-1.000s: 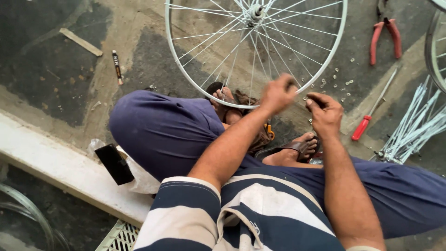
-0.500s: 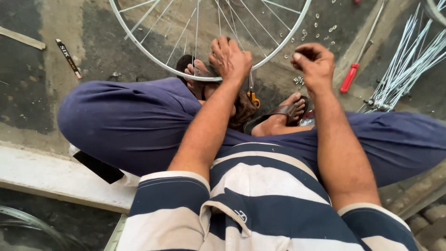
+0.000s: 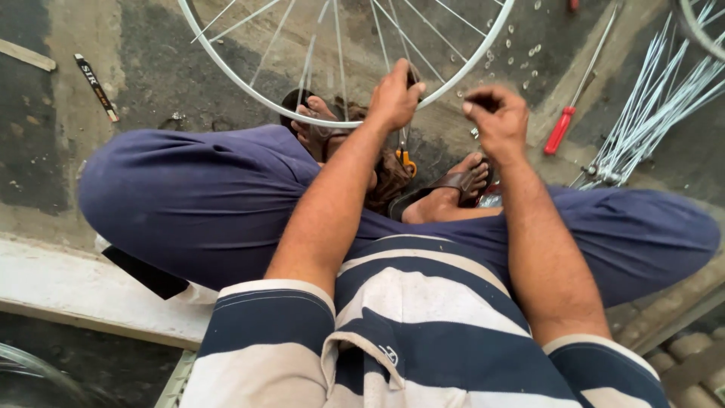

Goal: The person is assembling a bicycle wheel by inserting spokes into the rim and hub. They are sitting on the floor and using their hands to manipulate the spokes and secure them in place.

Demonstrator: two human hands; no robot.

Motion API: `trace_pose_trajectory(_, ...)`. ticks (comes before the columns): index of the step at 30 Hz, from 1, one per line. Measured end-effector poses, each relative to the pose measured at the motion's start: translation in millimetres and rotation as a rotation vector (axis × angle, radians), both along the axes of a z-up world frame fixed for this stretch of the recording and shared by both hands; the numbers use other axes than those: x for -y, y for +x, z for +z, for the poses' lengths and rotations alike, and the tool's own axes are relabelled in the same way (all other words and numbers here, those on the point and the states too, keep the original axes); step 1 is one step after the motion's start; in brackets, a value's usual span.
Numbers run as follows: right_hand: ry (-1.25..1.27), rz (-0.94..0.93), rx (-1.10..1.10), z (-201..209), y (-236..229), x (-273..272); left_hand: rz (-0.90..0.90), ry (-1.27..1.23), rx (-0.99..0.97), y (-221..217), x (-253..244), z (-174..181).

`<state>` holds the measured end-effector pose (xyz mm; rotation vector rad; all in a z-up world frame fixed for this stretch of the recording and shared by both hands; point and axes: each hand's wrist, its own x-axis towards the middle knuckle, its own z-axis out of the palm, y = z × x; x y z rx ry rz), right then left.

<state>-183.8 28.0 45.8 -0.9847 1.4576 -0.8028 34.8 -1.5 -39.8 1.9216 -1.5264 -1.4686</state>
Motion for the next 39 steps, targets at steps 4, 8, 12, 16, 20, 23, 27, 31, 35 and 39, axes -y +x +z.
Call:
trace_pose_trajectory(4, -0.051, 0.024, -0.127, -15.0, 5.6, -8.5, 0.076, -0.081, -0.100, -23.2, 9.0, 8.0)
trace_pose_trajectory(8, -0.040, -0.042, -0.094, -28.4, 14.8, -13.8, 0.142, -0.098, -0.181, -33.9, 6.8, 19.0)
trace_pose_trajectory(12, -0.078, -0.087, -0.058, -43.1, 17.5, -12.1, 0.125, -0.057, -0.146, -35.4, 10.0, 23.4)
trace_pose_trajectory(16, -0.090, -0.152, 0.030, -52.1, 21.2, -14.7, 0.121, -0.045, -0.156, -32.8, 10.0, 27.0)
trace_pose_trajectory(20, -0.055, -0.152, 0.136, -52.5, 18.6, -15.0, 0.129, -0.047, -0.164, -32.6, 12.2, 31.1)
trace_pose_trajectory(23, -0.060, -0.117, 0.190, -55.1, 18.4, -16.2, 0.125, 0.009, -0.159, -32.0, 14.0, 32.3)
trace_pose_trajectory(27, -0.063, -0.154, 0.147, -57.2, 19.2, -17.9, 0.127, 0.013, -0.170, -31.0, 14.0, 35.4)
trace_pose_trajectory(31, -0.079, -0.197, 0.159, -53.4, 19.2, -14.4, 0.125, 0.025, -0.180, -28.6, 17.2, 42.5)
trace_pose_trajectory(35, -0.055, -0.194, 0.165, -53.3, 21.0, -14.0, 0.136, 0.018, -0.185, -25.2, 18.7, 48.9)
trace_pose_trajectory(39, -0.092, -0.194, 0.129, -55.6, 20.6, -18.7, 0.116, 0.056, -0.190, -26.6, 18.0, 50.1)
